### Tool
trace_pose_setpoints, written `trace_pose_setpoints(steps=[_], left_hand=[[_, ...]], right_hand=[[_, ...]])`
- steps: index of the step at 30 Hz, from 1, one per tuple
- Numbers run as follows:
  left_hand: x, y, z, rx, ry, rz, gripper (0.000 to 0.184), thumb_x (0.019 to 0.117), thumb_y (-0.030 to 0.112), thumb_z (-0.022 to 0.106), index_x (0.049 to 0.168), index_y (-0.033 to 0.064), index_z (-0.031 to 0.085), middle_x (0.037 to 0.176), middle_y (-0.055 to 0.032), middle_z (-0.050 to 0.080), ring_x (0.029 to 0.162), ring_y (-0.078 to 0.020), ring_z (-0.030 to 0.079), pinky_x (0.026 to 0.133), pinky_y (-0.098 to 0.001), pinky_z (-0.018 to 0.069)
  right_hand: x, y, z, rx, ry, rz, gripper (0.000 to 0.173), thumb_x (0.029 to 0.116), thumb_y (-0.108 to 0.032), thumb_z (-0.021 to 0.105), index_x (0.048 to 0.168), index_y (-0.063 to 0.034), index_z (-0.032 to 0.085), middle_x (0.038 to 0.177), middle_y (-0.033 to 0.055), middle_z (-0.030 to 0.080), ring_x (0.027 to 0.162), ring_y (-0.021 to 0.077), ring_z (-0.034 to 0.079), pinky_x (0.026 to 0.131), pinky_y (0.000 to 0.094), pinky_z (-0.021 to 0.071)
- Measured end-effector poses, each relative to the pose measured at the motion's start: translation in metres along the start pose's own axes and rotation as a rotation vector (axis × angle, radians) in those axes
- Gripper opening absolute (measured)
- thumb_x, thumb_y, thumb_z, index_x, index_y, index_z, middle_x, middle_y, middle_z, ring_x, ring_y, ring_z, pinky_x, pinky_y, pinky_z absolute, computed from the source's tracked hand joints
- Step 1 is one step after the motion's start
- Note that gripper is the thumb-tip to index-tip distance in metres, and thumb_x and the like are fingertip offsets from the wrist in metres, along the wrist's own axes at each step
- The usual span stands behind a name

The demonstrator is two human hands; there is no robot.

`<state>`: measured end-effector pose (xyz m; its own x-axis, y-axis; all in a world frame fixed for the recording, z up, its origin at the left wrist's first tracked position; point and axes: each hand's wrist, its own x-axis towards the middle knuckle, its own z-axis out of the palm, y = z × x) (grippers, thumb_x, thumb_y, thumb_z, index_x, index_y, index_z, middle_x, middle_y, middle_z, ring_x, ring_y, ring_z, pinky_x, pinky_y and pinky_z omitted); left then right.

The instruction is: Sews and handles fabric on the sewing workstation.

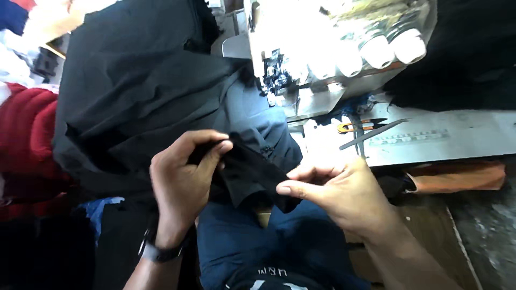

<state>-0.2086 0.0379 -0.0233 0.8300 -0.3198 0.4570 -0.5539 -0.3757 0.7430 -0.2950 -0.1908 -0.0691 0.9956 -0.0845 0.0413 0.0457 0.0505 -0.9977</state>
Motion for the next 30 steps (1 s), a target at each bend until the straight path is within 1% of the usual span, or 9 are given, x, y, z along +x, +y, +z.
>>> trace_pose_setpoints(steps=[3,6,10,11,14,16,25,28,30], left_hand=[[0.027,0.004,-0.009,0.124,-0.035,0.173,0.011,0.098,0.013,0.07,0.109,0.009,0.071,0.1,0.0062,0.073,0.081,-0.0004,0.069,0.071,-0.0173,0.0595],[0.066,-0.011,0.019,0.33,0.008,0.292,0.013,0.097,0.011,0.071,0.105,0.0013,0.072,0.1,-0.0041,0.074,0.087,-0.0051,0.069,0.076,-0.0212,0.0568],[0.082,-0.052,0.062,0.355,0.02,0.245,0.016,0.0941,0.012,0.075,0.107,0.0037,0.071,0.099,-0.0043,0.073,0.09,-0.0069,0.07,0.078,-0.0229,0.0566],[0.084,-0.058,0.068,0.321,0.013,0.243,0.016,0.0931,0.01,0.075,0.106,0.0029,0.071,0.099,-0.0045,0.073,0.091,-0.0073,0.07,0.079,-0.0231,0.0575],[0.085,-0.071,0.074,0.246,-0.016,0.253,0.015,0.0911,0.006,0.076,0.104,0.0002,0.071,0.1,-0.0059,0.074,0.094,-0.0086,0.071,0.083,-0.0239,0.0581],[0.085,-0.075,0.072,0.236,-0.021,0.268,0.015,0.0906,0.006,0.077,0.103,-0.0005,0.071,0.099,-0.0064,0.074,0.093,-0.0088,0.071,0.083,-0.0236,0.0576],[0.086,-0.08,0.071,0.266,-0.031,0.277,0.014,0.0907,0.011,0.078,0.099,0.0007,0.072,0.095,-0.0065,0.073,0.089,-0.0086,0.069,0.079,-0.0241,0.0557],[0.087,-0.079,0.071,0.291,-0.035,0.27,0.014,0.0914,0.011,0.077,0.098,0.0004,0.072,0.093,-0.0071,0.072,0.087,-0.0086,0.069,0.077,-0.0234,0.0549],[0.087,-0.078,0.072,0.311,-0.033,0.266,0.014,0.0918,0.013,0.077,0.097,0.0008,0.071,0.091,-0.0068,0.072,0.087,-0.0085,0.068,0.077,-0.0228,0.0536]], right_hand=[[0.012,0.002,0.005,0.077,0.042,-0.036,0.007,0.0873,-0.013,0.081,0.089,-0.007,0.08,0.08,-0.0017,0.076,0.071,0.0025,0.07,0.066,0.0163,0.0601],[0.038,0.022,-0.004,-0.029,0.164,-0.056,0.007,0.085,-0.017,0.083,0.089,-0.0121,0.078,0.074,-0.005,0.073,0.064,0.002,0.066,0.058,0.0163,0.0569],[0.068,0.045,-0.025,0.066,0.098,0.196,0.038,0.0809,-0.017,0.085,0.116,-0.0121,0.073,0.065,-0.0019,0.068,0.051,0.0065,0.061,0.051,0.0185,0.0541],[0.072,0.048,-0.028,0.111,0.058,0.251,0.038,0.0813,-0.016,0.085,0.117,-0.011,0.073,0.064,-0.0015,0.068,0.051,0.0064,0.061,0.05,0.0184,0.0537],[0.074,0.054,-0.032,0.174,-0.012,0.31,0.022,0.0817,-0.016,0.085,0.1,-0.0069,0.076,0.063,-0.0022,0.068,0.051,0.0053,0.062,0.049,0.018,0.0532],[0.07,0.052,-0.03,0.13,-0.006,0.267,0.017,0.0823,-0.021,0.085,0.09,-0.0103,0.074,0.061,-0.0042,0.066,0.05,0.0044,0.061,0.047,0.0176,0.0527],[0.056,0.05,-0.019,-0.013,0.148,0.124,0.015,0.0859,-0.026,0.082,0.085,-0.0144,0.073,0.065,-0.0085,0.066,0.055,-0.0009,0.06,0.048,0.0124,0.0499],[0.057,0.056,-0.017,-0.113,0.187,0.033,0.015,0.0871,-0.03,0.08,0.083,-0.0179,0.073,0.077,-0.01,0.064,0.067,-0.0026,0.056,0.056,0.0105,0.0444],[0.06,0.061,-0.017,-0.095,0.165,-0.005,0.016,0.088,-0.029,0.079,0.079,-0.0189,0.07,0.088,-0.0072,0.062,0.082,0.0013,0.058,0.067,0.0129,0.0473]])
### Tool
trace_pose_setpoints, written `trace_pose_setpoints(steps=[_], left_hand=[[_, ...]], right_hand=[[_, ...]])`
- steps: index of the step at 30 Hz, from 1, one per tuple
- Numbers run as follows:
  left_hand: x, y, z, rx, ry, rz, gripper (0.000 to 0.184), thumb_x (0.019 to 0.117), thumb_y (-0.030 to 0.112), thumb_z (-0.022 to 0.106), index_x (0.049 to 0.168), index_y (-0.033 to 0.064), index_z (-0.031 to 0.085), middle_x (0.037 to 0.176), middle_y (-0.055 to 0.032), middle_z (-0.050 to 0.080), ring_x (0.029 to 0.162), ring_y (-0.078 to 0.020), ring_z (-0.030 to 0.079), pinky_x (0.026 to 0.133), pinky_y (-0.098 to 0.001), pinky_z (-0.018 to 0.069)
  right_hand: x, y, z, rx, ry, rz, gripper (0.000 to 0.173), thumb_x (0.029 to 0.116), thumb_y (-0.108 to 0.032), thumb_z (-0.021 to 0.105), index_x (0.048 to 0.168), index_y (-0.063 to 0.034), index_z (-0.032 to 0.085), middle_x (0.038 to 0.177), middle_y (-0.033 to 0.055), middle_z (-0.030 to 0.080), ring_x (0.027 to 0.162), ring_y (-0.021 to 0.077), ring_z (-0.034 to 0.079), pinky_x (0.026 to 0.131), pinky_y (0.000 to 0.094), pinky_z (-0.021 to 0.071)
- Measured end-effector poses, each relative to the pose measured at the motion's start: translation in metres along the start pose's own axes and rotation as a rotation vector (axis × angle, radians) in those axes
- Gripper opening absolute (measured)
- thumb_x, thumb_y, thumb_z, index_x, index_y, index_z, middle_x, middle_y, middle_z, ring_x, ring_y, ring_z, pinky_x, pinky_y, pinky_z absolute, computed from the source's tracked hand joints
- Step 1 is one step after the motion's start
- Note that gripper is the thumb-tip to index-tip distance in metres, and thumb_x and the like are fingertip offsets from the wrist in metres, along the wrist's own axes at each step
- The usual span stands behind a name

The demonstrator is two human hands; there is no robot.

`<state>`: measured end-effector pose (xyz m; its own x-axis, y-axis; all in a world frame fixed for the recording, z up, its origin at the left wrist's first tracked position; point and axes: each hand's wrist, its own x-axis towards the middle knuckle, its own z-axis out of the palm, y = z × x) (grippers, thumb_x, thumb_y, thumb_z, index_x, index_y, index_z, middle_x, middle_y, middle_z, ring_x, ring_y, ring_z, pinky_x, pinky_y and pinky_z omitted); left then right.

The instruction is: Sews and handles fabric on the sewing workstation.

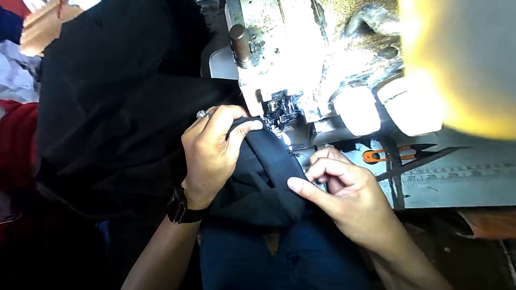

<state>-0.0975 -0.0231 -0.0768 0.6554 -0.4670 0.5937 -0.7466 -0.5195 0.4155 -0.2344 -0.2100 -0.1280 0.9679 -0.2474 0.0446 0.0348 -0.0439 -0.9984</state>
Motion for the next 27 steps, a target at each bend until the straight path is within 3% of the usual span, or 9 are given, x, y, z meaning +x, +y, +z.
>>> trace_pose_setpoints(steps=[2,4,6,9,12,16,19,22,27], left_hand=[[-0.002,0.001,-0.002,-0.009,-0.015,-0.004,0.014,0.0917,0.011,0.077,0.098,0.0007,0.072,0.094,-0.0069,0.073,0.091,-0.0101,0.069,0.081,-0.0245,0.0557],[-0.006,0.005,-0.006,-0.01,-0.042,-0.004,0.013,0.092,0.013,0.077,0.098,0.0014,0.074,0.096,-0.0074,0.074,0.092,-0.0113,0.07,0.082,-0.0262,0.0562],[-0.006,0.01,-0.012,0.021,-0.092,-0.021,0.014,0.0917,0.016,0.078,0.098,0.0037,0.075,0.095,-0.0061,0.074,0.089,-0.0093,0.069,0.079,-0.0244,0.0548],[0.005,0.021,-0.024,0.093,-0.234,-0.072,0.015,0.0902,0.021,0.079,0.096,0.0086,0.072,0.089,-0.0027,0.071,0.079,-0.009,0.066,0.068,-0.0263,0.0511],[0.01,0.026,-0.028,0.129,-0.322,-0.117,0.018,0.0897,0.023,0.08,0.097,0.01,0.07,0.083,-0.0032,0.068,0.07,-0.0147,0.063,0.061,-0.0338,0.0483],[0.002,0.025,-0.011,0.271,-0.261,-0.208,0.024,0.0997,0.036,0.065,0.11,0.0154,0.07,0.104,-0.0039,0.064,0.1,-0.0229,0.061,0.083,-0.0488,0.0435],[0.002,0.016,0.005,0.203,-0.156,-0.25,0.018,0.0972,0.032,0.067,0.108,0.0184,0.07,0.107,-0.0004,0.062,0.106,-0.02,0.057,0.085,-0.047,0.0398],[0.014,0.003,0.01,0.126,-0.17,-0.204,0.023,0.092,0.02,0.068,0.113,0.0126,0.071,0.113,-0.0063,0.066,0.11,-0.0244,0.059,0.087,-0.052,0.0425],[0.024,-0.011,0.023,0.076,-0.115,-0.215,0.025,0.0873,0.025,0.072,0.111,0.0175,0.073,0.106,0.0025,0.066,0.11,-0.0159,0.058,0.092,-0.0522,0.0365]], right_hand=[[0.001,0.0,0.0,0.073,-0.061,0.02,0.024,0.0895,-0.022,0.077,0.072,-0.0174,0.061,0.087,-0.0054,0.067,0.08,0.001,0.061,0.066,0.014,0.0493],[-0.005,-0.004,0.003,0.092,-0.087,0.05,0.029,0.0893,-0.016,0.074,0.066,-0.0174,0.056,0.074,-0.0081,0.063,0.062,-0.0043,0.051,0.052,0.0112,0.0374],[-0.016,-0.01,0.007,0.068,-0.054,0.057,0.027,0.0858,-0.014,0.076,0.068,-0.0172,0.057,0.07,-0.0085,0.062,0.058,-0.0047,0.049,0.048,0.0102,0.0361],[-0.021,-0.018,0.01,0.021,-0.017,0.039,0.026,0.0816,-0.016,0.081,0.085,-0.0174,0.055,0.074,-0.0081,0.065,0.061,-0.0017,0.059,0.05,0.0112,0.046],[-0.017,-0.024,0.003,-0.099,-0.112,-0.011,0.029,0.0868,-0.024,0.078,0.111,-0.0208,0.063,0.084,-0.0092,0.069,0.07,0.0021,0.067,0.058,0.0155,0.0578],[-0.008,-0.027,-0.004,-0.255,-0.226,-0.014,0.048,0.092,-0.033,0.069,0.14,-0.0343,0.065,0.083,-0.0176,0.066,0.066,-0.0073,0.057,0.055,0.0095,0.0472],[-0.002,-0.03,-0.005,-0.155,-0.2,0.052,0.055,0.0892,-0.029,0.072,0.143,-0.0314,0.062,0.076,-0.0151,0.064,0.06,-0.0051,0.055,0.051,0.01,0.0456],[0.008,-0.033,-0.005,-0.128,-0.12,0.078,0.065,0.0873,-0.025,0.075,0.149,-0.0255,0.057,0.07,-0.0129,0.061,0.055,-0.0025,0.053,0.048,0.0113,0.0435],[0.011,-0.029,-0.003,-0.028,-0.109,0.11,0.068,0.086,-0.021,0.079,0.149,-0.0193,0.055,0.066,-0.0093,0.062,0.051,0.0016,0.054,0.046,0.013,0.0461]])
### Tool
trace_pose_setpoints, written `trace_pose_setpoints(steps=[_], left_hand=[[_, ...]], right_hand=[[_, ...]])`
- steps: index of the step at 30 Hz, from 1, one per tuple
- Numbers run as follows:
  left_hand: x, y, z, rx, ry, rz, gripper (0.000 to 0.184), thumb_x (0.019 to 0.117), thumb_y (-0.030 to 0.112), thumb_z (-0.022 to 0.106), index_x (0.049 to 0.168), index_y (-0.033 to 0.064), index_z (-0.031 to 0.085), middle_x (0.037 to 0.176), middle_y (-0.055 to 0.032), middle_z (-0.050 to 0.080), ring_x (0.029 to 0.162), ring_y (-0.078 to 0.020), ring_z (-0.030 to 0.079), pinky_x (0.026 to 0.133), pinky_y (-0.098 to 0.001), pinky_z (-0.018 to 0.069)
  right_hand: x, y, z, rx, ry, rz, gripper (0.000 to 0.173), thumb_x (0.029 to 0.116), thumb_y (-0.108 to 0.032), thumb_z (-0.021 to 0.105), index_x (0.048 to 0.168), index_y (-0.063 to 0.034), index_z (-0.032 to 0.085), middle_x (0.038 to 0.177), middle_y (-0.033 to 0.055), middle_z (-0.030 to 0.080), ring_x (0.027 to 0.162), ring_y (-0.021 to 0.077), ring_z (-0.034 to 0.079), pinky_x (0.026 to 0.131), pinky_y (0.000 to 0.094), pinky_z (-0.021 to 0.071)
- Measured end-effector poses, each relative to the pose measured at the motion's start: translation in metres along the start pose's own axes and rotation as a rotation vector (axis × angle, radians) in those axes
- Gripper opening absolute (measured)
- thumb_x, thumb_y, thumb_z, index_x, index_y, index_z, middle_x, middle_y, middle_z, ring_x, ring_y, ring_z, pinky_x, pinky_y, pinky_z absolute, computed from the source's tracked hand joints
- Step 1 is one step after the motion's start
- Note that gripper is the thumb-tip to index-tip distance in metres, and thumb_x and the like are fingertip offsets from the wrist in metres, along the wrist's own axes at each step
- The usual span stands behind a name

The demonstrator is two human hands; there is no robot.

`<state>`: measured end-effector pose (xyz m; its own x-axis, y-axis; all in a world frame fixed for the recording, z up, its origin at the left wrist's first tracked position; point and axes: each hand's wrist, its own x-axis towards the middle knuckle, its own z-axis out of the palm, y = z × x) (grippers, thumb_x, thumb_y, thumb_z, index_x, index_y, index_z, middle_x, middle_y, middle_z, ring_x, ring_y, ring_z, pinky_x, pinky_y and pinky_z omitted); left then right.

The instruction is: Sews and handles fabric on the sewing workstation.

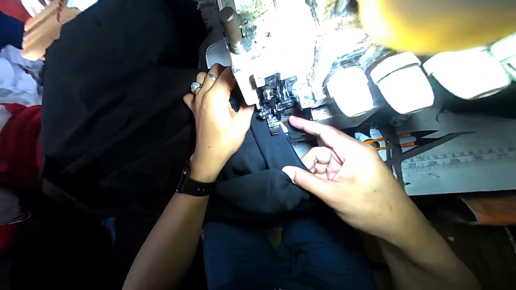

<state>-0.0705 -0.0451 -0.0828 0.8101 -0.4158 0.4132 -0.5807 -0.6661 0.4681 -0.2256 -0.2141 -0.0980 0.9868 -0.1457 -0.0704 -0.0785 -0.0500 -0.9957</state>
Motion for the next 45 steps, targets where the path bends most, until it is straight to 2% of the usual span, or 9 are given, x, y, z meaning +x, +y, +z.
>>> trace_pose_setpoints(steps=[5,8,10,21,32,36,39,41,45], left_hand=[[-0.002,0.002,-0.001,-0.017,-0.01,0.0,0.024,0.0877,0.021,0.07,0.111,0.0194,0.073,0.11,0.0035,0.066,0.114,-0.0148,0.057,0.094,-0.0513,0.0361],[0.003,-0.001,0.0,-0.057,-0.021,-0.006,0.02,0.0885,0.022,0.072,0.108,0.0197,0.072,0.106,0.0043,0.065,0.112,-0.0128,0.058,0.097,-0.0524,0.0361],[0.005,-0.001,0.0,-0.069,-0.026,-0.003,0.021,0.0883,0.022,0.073,0.109,0.0192,0.072,0.107,0.0039,0.066,0.113,-0.012,0.059,0.1,-0.0544,0.0363],[0.016,0.0,-0.001,0.003,-0.054,-0.024,0.014,0.0875,0.024,0.071,0.1,0.018,0.069,0.102,0.001,0.065,0.112,-0.0178,0.059,0.097,-0.0577,0.0357],[0.045,-0.011,-0.002,-0.014,-0.053,-0.053,0.026,0.0874,0.016,0.067,0.113,0.0112,0.07,0.122,-0.0083,0.069,0.124,-0.0295,0.058,0.098,-0.0692,0.0385],[0.052,-0.019,-0.006,-0.04,-0.08,-0.066,0.028,0.0923,0.021,0.067,0.118,0.0123,0.07,0.125,-0.0094,0.067,0.125,-0.0291,0.058,0.1,-0.0662,0.0414],[0.008,-0.003,-0.063,-0.008,-0.13,-0.021,0.046,0.0962,0.011,0.066,0.141,0.008,0.058,0.139,-0.0109,0.063,0.129,-0.0263,0.06,0.109,-0.0525,0.0489],[-0.043,0.004,-0.11,0.017,-0.164,0.023,0.052,0.0908,-0.004,0.062,0.141,0.0062,0.055,0.144,-0.0091,0.059,0.133,-0.0238,0.057,0.11,-0.048,0.0489],[-0.093,-0.035,-0.11,-0.008,-0.314,0.102,0.047,0.0893,0.004,0.069,0.136,0.0093,0.066,0.16,-0.0094,0.046,0.149,-0.027,0.041,0.116,-0.0545,0.0407]], right_hand=[[-0.016,0.0,0.007,0.012,0.05,-0.048,0.06,0.0869,-0.021,0.078,0.143,-0.0266,0.055,0.075,-0.0076,0.066,0.058,0.0039,0.061,0.051,0.0148,0.0516],[-0.027,0.003,0.014,0.041,0.084,-0.147,0.022,0.0906,-0.014,0.073,0.112,-0.0126,0.075,0.092,-0.0037,0.076,0.078,0.0058,0.071,0.067,0.0175,0.0607],[-0.027,0.004,0.017,0.025,0.081,-0.156,0.013,0.092,-0.012,0.072,0.102,-0.0099,0.08,0.096,-0.0024,0.078,0.083,0.006,0.072,0.071,0.0178,0.0618],[-0.02,0.004,0.019,-0.039,0.101,-0.113,0.012,0.0909,-0.015,0.073,0.1,-0.014,0.081,0.087,-0.0047,0.077,0.074,0.0035,0.069,0.064,0.0155,0.0573],[0.004,0.004,0.022,-0.097,0.188,-0.171,0.011,0.0889,-0.014,0.076,0.097,-0.0162,0.082,0.079,-0.0072,0.073,0.064,-0.0008,0.062,0.057,0.0152,0.0509],[0.009,0.005,0.023,-0.094,0.212,-0.184,0.011,0.0882,-0.01,0.077,0.097,-0.0143,0.081,0.079,-0.0049,0.075,0.062,0.0011,0.063,0.057,0.0182,0.0525],[0.012,0.001,0.025,-0.097,0.244,-0.204,0.01,0.0889,-0.009,0.078,0.098,-0.0122,0.081,0.084,-0.0031,0.076,0.065,0.0017,0.065,0.061,0.0196,0.0551],[0.014,0.001,0.024,-0.075,0.256,-0.203,0.01,0.089,-0.008,0.078,0.098,-0.0105,0.08,0.085,-0.0015,0.076,0.065,0.0031,0.065,0.061,0.0216,0.0563],[0.018,0.0,0.02,-0.131,0.241,-0.098,0.021,0.0887,-0.015,0.079,0.103,-0.007,0.067,0.059,-0.0008,0.055,0.045,0.0074,0.045,0.049,0.0269,0.0451]])
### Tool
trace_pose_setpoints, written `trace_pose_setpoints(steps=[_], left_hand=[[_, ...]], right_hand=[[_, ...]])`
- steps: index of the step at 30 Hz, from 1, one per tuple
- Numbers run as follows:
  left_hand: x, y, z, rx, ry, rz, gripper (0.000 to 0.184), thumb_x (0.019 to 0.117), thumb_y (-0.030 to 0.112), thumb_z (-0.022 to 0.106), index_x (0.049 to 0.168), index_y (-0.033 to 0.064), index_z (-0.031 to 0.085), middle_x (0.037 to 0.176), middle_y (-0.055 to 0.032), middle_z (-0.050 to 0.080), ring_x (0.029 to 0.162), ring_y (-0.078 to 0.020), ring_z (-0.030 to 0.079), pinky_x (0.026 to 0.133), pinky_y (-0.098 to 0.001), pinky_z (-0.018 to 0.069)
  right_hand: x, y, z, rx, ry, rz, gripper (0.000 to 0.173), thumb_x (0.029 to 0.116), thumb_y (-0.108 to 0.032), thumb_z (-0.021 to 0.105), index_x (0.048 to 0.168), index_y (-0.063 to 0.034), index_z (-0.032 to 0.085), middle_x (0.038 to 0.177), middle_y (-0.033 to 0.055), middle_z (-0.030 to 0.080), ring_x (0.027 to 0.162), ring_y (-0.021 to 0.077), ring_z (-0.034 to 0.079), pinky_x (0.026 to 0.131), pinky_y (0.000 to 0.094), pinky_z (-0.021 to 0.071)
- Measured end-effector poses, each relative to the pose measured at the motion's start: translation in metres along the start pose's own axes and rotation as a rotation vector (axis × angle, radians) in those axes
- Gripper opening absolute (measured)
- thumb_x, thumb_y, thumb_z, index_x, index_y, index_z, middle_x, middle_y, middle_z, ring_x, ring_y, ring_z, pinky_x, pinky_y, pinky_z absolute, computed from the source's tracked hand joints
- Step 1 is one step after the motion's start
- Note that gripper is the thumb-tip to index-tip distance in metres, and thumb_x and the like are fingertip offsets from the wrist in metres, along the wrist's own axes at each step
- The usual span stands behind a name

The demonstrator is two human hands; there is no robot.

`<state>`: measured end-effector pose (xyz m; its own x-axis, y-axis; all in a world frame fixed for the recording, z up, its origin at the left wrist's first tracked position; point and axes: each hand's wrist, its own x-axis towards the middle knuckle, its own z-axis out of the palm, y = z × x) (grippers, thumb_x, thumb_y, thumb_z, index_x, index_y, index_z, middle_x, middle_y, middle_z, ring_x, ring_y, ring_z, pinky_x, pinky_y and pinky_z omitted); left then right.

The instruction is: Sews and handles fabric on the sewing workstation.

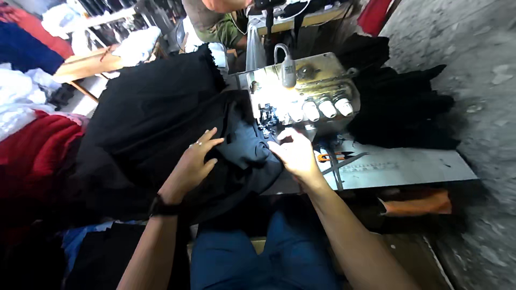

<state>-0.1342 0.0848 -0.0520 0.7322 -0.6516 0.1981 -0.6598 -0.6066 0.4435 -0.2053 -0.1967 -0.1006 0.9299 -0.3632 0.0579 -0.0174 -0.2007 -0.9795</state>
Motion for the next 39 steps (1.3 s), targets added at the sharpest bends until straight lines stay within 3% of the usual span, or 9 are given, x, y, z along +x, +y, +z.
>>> trace_pose_setpoints(steps=[3,6,12,18,22,27,29,35,39], left_hand=[[-0.002,-0.007,0.014,-0.142,0.138,0.126,0.009,0.09,0.001,0.068,0.098,0.0026,0.074,0.151,-0.0095,0.056,0.148,-0.0236,0.043,0.121,-0.0464,0.0392],[0.002,0.019,-0.002,-0.288,0.173,0.211,0.006,0.0938,0.005,0.07,0.095,0.0014,0.066,0.136,-0.0088,0.066,0.138,-0.0198,0.055,0.117,-0.0419,0.0451],[0.038,0.139,-0.051,-0.537,0.204,0.249,0.026,0.0958,0.015,0.073,0.116,0.0027,0.064,0.074,-0.0037,0.067,0.055,-0.0099,0.059,0.052,-0.0272,0.0537],[0.053,0.16,-0.076,-0.447,0.221,0.225,0.02,0.0987,0.009,0.064,0.118,0.0072,0.066,0.114,-0.0015,0.071,0.059,-0.0043,0.06,0.056,-0.0222,0.0537],[0.031,0.162,-0.075,-0.482,0.201,0.216,0.03,0.0999,0.012,0.067,0.128,0.0039,0.062,0.08,-0.0032,0.069,0.05,-0.0072,0.055,0.046,-0.0219,0.0481],[-0.045,0.134,-0.01,-0.711,0.343,0.081,0.036,0.1038,0.018,0.059,0.136,0.0035,0.056,0.131,-0.011,0.065,0.119,-0.0244,0.065,0.1,-0.0421,0.0566],[-0.056,0.126,0.042,-1.073,0.26,-0.174,0.026,0.1052,0.017,0.057,0.128,0.0054,0.06,0.115,-0.0089,0.071,0.102,-0.0206,0.071,0.09,-0.0391,0.0611],[-0.017,0.146,0.087,-1.752,0.149,-0.578,0.039,0.1103,0.024,0.045,0.148,0.0163,0.045,0.119,-0.0157,0.069,0.098,-0.0222,0.073,0.084,-0.0347,0.0616],[-0.01,0.139,0.084,-1.311,0.211,-0.433,0.06,0.103,0.0,0.052,0.156,0.0225,0.036,0.137,-0.0111,0.064,0.108,-0.0243,0.071,0.086,-0.0386,0.0616]], right_hand=[[-0.014,-0.013,-0.01,-0.292,-0.008,0.027,0.04,0.0922,-0.034,0.078,0.116,-0.0052,0.063,0.076,0.0115,0.061,0.062,0.0237,0.058,0.063,0.0471,0.0525],[-0.051,-0.026,-0.025,-0.506,0.107,-0.137,0.054,0.087,-0.043,0.081,0.12,-0.007,0.059,0.092,0.011,0.073,0.084,0.0272,0.073,0.078,0.0536,0.0588],[-0.043,-0.031,0.004,-0.404,0.188,-0.714,0.044,0.0762,-0.02,0.089,0.104,0.0013,0.062,0.121,0.0198,0.066,0.11,0.0288,0.067,0.094,0.044,0.0571],[-0.036,-0.09,0.014,-0.019,0.021,-0.911,0.032,0.079,-0.004,0.081,0.107,0.0012,0.067,0.105,0.0089,0.068,0.098,0.0124,0.067,0.086,0.0293,0.0596],[-0.052,-0.104,-0.013,0.009,-0.084,-1.107,0.017,0.0837,-0.003,0.08,0.099,0.0002,0.074,0.109,0.0091,0.07,0.105,0.0136,0.069,0.088,0.0266,0.0606],[-0.101,-0.053,-0.059,-0.034,0.116,-0.615,0.021,0.0827,-0.022,0.085,0.078,-0.0194,0.065,0.076,-0.0138,0.062,0.068,-0.0048,0.059,0.062,0.0134,0.0523],[-0.126,-0.04,-0.05,-0.083,0.125,-0.461,0.045,0.0822,-0.036,0.087,0.062,-0.0164,0.052,0.062,-0.0098,0.051,0.058,-0.0036,0.049,0.053,0.0138,0.041],[-0.152,-0.028,-0.037,-0.364,0.157,-0.609,0.041,0.0856,-0.044,0.084,0.07,-0.0099,0.068,0.065,-0.0003,0.056,0.067,0.0087,0.062,0.075,0.0286,0.0571],[-0.151,-0.026,-0.04,-0.355,0.143,-0.585,0.038,0.0893,-0.04,0.081,0.072,-0.0083,0.071,0.064,-0.0005,0.058,0.068,0.0081,0.064,0.08,0.0297,0.0593]])
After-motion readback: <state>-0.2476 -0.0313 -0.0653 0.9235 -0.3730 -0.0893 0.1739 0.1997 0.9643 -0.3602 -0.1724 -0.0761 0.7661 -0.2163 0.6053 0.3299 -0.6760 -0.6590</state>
